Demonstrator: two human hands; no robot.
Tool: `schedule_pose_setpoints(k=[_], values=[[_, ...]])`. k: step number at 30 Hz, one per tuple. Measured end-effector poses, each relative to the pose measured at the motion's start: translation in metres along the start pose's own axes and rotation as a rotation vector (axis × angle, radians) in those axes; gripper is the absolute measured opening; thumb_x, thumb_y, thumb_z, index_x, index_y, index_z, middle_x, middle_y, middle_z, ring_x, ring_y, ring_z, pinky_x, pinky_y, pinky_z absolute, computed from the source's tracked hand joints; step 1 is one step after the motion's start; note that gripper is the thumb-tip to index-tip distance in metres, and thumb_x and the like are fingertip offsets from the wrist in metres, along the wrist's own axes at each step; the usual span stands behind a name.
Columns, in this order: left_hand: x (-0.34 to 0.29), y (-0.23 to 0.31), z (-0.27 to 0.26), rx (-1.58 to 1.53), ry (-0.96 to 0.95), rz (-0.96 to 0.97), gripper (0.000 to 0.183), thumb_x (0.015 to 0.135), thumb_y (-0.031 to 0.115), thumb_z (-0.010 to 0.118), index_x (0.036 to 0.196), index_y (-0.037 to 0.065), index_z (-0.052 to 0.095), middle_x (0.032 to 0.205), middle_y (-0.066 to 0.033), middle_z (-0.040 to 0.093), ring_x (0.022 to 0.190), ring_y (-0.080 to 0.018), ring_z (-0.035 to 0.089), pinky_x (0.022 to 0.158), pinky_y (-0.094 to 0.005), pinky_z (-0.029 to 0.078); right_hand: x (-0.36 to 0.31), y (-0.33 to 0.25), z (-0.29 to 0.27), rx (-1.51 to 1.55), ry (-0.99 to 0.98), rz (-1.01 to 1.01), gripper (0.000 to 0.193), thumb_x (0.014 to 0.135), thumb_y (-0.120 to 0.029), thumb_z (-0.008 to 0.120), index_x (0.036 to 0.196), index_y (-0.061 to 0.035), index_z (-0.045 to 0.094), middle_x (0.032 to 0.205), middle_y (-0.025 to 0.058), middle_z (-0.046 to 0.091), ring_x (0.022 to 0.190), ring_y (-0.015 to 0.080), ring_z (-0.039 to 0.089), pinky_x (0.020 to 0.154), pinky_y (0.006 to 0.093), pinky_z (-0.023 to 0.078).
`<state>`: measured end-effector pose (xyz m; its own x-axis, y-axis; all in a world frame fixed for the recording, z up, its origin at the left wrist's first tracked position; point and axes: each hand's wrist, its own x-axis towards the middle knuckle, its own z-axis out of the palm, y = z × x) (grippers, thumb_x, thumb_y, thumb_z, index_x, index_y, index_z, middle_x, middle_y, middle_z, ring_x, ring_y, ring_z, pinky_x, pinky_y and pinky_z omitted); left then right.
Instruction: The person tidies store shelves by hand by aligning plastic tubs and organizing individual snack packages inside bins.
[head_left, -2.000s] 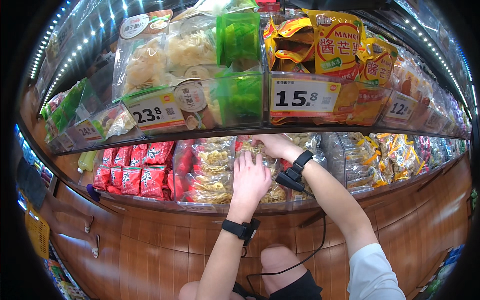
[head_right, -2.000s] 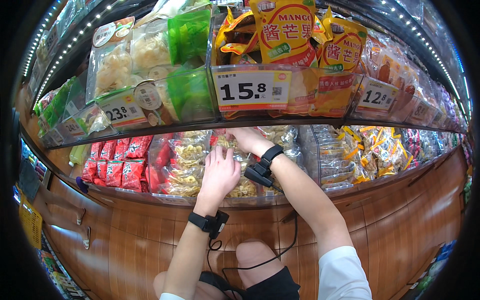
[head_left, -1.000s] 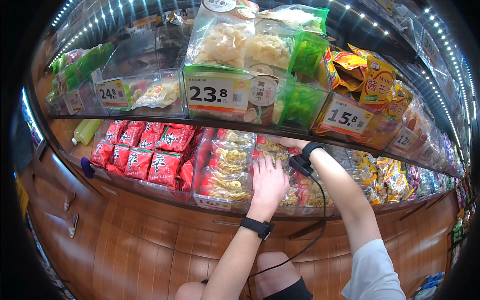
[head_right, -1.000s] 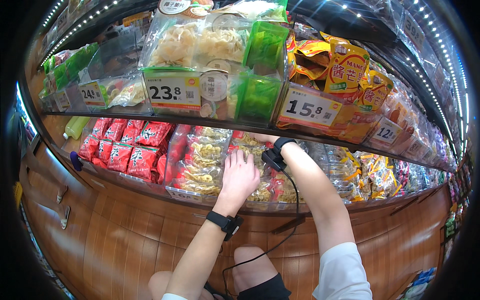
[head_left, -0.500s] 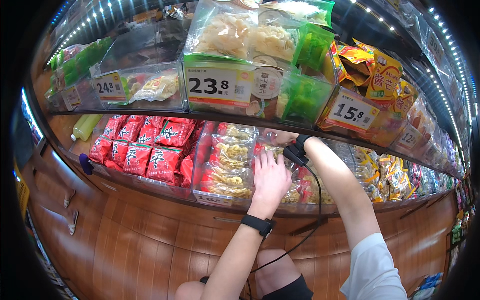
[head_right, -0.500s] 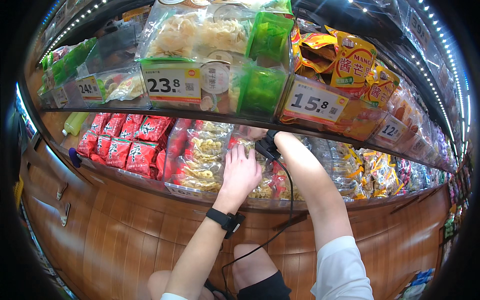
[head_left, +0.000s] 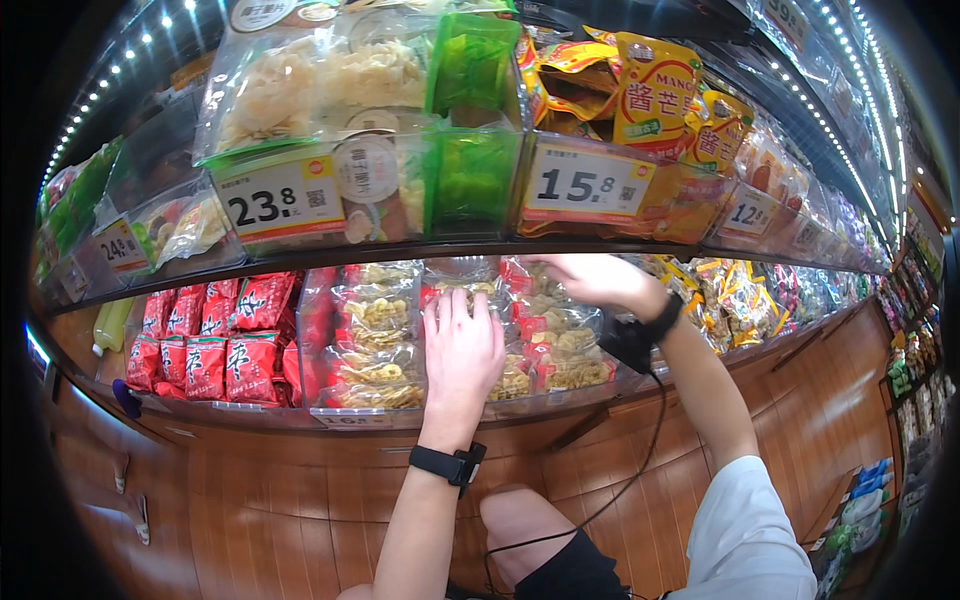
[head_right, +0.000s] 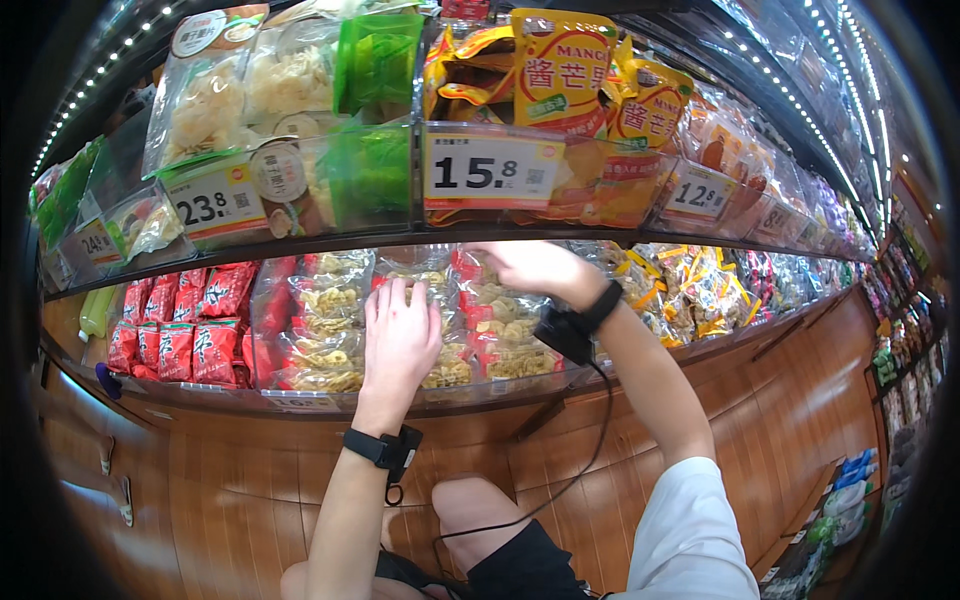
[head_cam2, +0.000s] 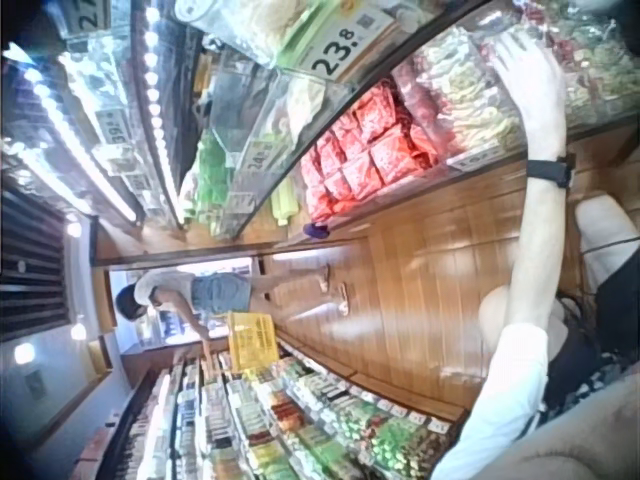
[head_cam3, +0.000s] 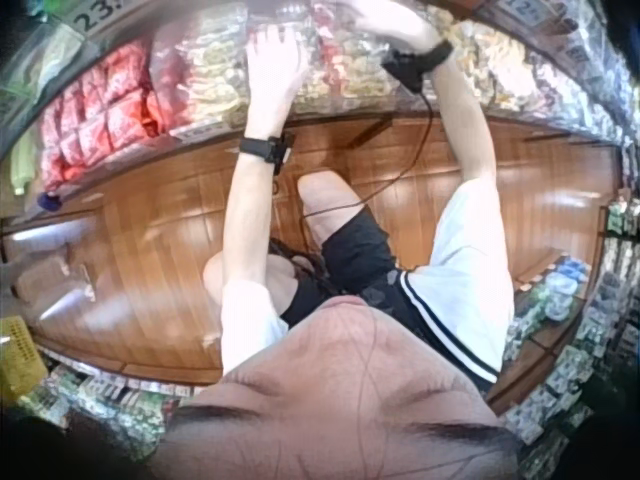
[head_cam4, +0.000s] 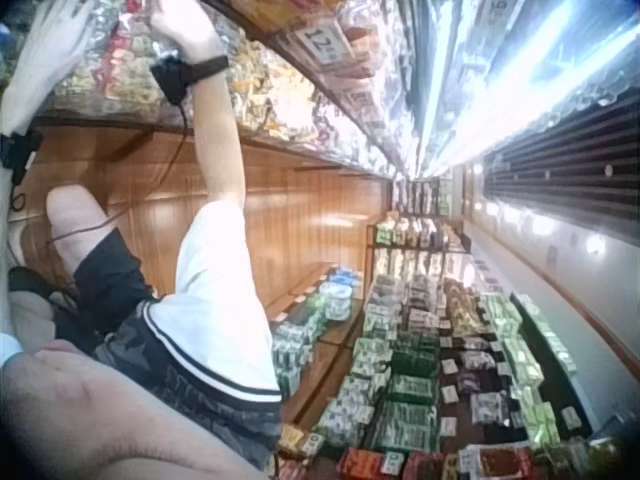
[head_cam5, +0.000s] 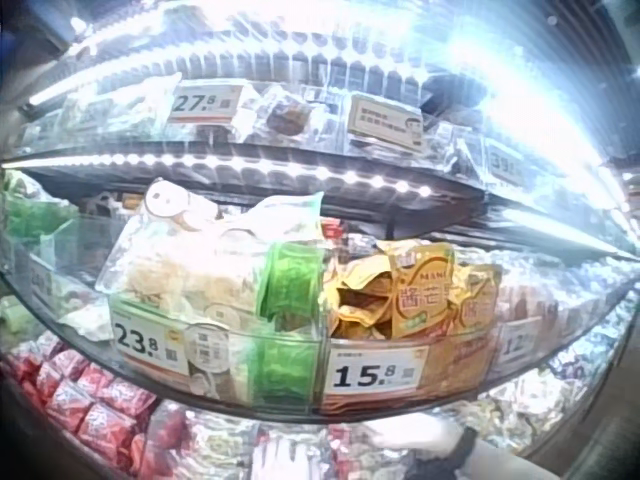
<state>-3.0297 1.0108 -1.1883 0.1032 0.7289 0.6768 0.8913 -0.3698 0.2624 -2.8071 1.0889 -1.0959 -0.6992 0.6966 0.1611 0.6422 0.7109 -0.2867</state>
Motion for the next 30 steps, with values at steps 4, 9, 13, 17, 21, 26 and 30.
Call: schedule_pose_setpoints(k=[4,9,13,17,21,26,30], values=[[0.002,-0.003,-0.009,-0.033,-0.017,0.01,0.025,0.097,0.015,0.063,0.118,0.002,0.068,0.118,-0.0162,0.065,0.115,-0.0339,0.061,0.11,-0.0502,0.042,-0.072,-0.01,-0.011,-0.06,0.187,0.059,0.03,0.099,-0.009,0.06,0.127,-0.0045,0.066,0.111,0.0186,0.073,0.11,0.0391,0.068,0.102,0.0462,0.052],[0.003,-0.003,-0.008,-0.087,-0.056,0.053,0.018,0.098,0.013,0.063,0.112,0.004,0.069,0.116,-0.014,0.067,0.112,-0.035,0.063,0.106,-0.0482,0.045,-0.125,-0.037,0.0,-0.176,0.145,0.11,0.023,0.103,-0.016,0.061,0.124,-0.0117,0.07,0.113,0.0099,0.076,0.111,0.0285,0.07,0.124,0.0548,0.033],[0.008,-0.002,-0.007,-0.134,-0.136,0.026,0.019,0.099,0.013,0.062,0.113,0.003,0.069,0.126,-0.015,0.067,0.115,-0.0368,0.064,0.102,-0.0483,0.05,-0.135,-0.039,0.032,-0.105,0.196,0.092,0.022,0.102,-0.02,0.064,0.12,-0.0113,0.071,0.11,0.0067,0.076,0.11,0.0265,0.07,0.121,0.0584,0.033],[0.014,0.002,-0.01,-0.151,-0.123,0.054,0.02,0.098,0.011,0.062,0.116,0.004,0.069,0.128,-0.0161,0.066,0.118,-0.038,0.063,0.103,-0.0487,0.05,-0.134,-0.034,0.054,-0.056,0.405,0.152,0.014,0.099,-0.02,0.067,0.104,-0.0102,0.076,0.102,0.0048,0.076,0.1,0.0244,0.071,0.107,0.0496,0.046],[0.023,0.008,-0.014,-0.173,-0.118,0.072,0.02,0.098,0.007,0.061,0.115,0.004,0.069,0.126,-0.0169,0.066,0.117,-0.0387,0.063,0.103,-0.0487,0.05,-0.133,-0.029,0.052,-0.163,0.475,0.135,0.012,0.098,-0.019,0.067,0.098,-0.0095,0.074,0.097,0.0053,0.076,0.096,0.0247,0.072,0.106,0.0471,0.047],[0.028,0.011,-0.012,-0.179,-0.145,0.08,0.021,0.097,0.008,0.062,0.116,0.004,0.069,0.125,-0.0168,0.067,0.115,-0.037,0.063,0.102,-0.0474,0.05,-0.143,-0.034,0.038,-0.215,0.647,0.072,0.016,0.096,-0.013,0.067,0.111,-0.0099,0.072,0.108,0.0057,0.075,0.11,0.0245,0.07,0.116,0.0496,0.042],[0.026,0.004,-0.016,-0.177,-0.143,0.063,0.018,0.097,0.006,0.062,0.114,0.003,0.068,0.121,-0.016,0.066,0.113,-0.0369,0.063,0.1,-0.0474,0.051,-0.186,-0.023,0.035,-0.184,0.984,0.237,0.023,0.09,0.001,0.066,0.112,-0.0068,0.072,0.108,0.0109,0.073,0.108,0.0302,0.069,0.101,0.0467,0.053]])
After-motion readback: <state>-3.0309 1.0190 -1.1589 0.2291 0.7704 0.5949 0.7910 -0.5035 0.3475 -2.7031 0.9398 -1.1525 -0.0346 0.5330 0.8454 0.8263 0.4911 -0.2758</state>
